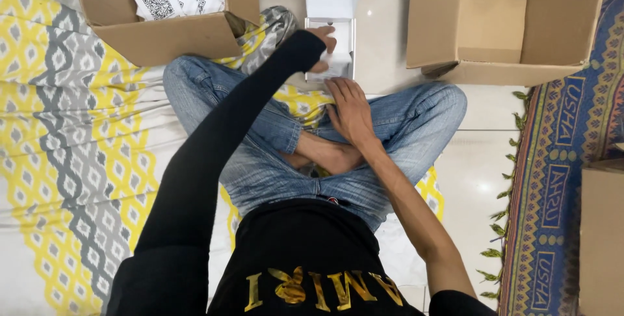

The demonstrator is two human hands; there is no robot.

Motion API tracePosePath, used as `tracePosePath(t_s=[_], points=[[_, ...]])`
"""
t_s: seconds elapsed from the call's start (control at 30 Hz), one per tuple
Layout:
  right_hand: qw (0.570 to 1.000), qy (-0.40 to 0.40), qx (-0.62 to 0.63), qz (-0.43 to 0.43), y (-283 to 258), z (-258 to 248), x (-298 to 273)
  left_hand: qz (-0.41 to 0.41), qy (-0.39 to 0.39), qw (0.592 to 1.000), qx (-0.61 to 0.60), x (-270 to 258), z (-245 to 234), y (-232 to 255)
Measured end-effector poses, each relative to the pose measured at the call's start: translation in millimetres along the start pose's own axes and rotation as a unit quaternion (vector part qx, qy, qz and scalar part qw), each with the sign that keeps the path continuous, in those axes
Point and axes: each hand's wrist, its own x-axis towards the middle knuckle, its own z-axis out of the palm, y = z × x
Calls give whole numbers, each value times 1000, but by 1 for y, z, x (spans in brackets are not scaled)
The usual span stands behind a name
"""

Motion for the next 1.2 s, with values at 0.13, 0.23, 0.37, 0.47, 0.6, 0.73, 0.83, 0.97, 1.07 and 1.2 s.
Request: tracePosePath(t_s=[0.13,0.23,0.37,0.47,0.6,0.73,0.83,0.97,1.07,1.2], points=[[1000,-7,-26,-7,8,3,9,16,56,998,-18,0,3,-6],[997,-43,-67,0,22,22,21,-15,70,996,57,5,-2,29],[990,-71,-122,-8,40,46,35,-78,68,984,148,16,9,33],[987,-77,-141,1,42,53,47,-92,65,986,121,8,14,33],[982,-109,-151,2,61,66,51,-97,90,989,71,-2,13,32],[991,-119,-65,2,54,12,44,-110,13,993,-33,-23,-29,47],[991,-88,28,101,41,-30,76,-108,12,991,-73,-30,-17,41],[994,-61,-26,82,58,-32,123,-39,128,980,150,-12,-25,44],[996,-46,-47,52,88,7,121,-77,143,972,167,-3,-18,38],[996,-48,-26,73,70,10,81,-39,150,980,125,-31,-7,55]])
